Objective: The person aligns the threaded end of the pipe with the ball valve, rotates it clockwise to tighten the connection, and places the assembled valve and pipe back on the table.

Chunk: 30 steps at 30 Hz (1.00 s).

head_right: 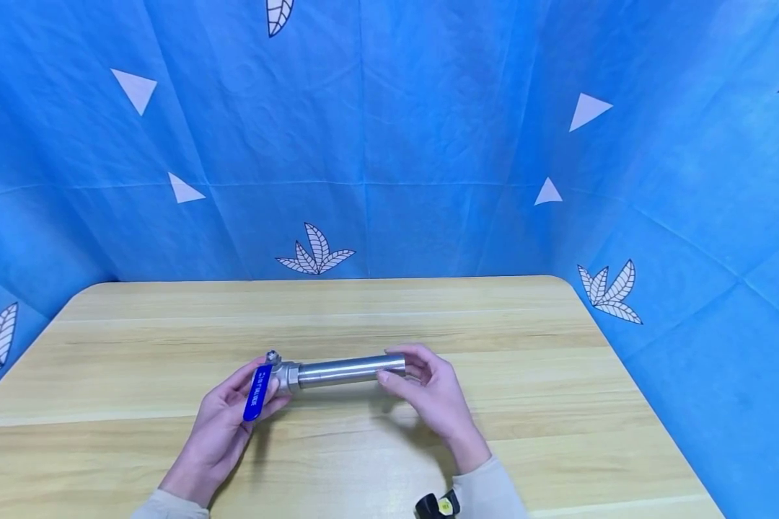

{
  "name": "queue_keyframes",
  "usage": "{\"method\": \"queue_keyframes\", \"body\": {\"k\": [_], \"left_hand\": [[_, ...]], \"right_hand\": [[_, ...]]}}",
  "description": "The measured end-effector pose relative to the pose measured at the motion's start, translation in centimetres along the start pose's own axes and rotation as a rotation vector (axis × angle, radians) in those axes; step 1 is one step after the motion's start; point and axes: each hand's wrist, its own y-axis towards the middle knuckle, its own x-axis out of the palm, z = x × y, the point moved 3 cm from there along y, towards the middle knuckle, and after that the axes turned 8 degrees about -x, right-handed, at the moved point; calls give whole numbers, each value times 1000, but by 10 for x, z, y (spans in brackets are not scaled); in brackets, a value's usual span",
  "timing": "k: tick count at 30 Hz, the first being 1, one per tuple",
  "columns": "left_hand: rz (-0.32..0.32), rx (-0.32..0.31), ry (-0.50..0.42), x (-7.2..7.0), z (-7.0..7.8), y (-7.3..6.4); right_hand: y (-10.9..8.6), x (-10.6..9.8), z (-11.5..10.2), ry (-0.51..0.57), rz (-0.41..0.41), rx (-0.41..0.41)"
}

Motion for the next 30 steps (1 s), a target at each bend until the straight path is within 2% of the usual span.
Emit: {"method": "queue_keyframes", "body": {"k": [3,6,13,22,30], "left_hand": [[0,3,-13,-1,0,0],[-10,3,-29,-1,-1,1],[-23,1,-9,-1,-3,1],[-46,11,8,0,-4,2],[-41,17,0,0,-5,1]], "right_hand": [[0,-1,0,55,-30,-61],[0,-2,1,67,-27,-77],[0,-4,3,66,4,-42],[2,0,3,126,16,22],[2,-1,8,107,28,40]]}}
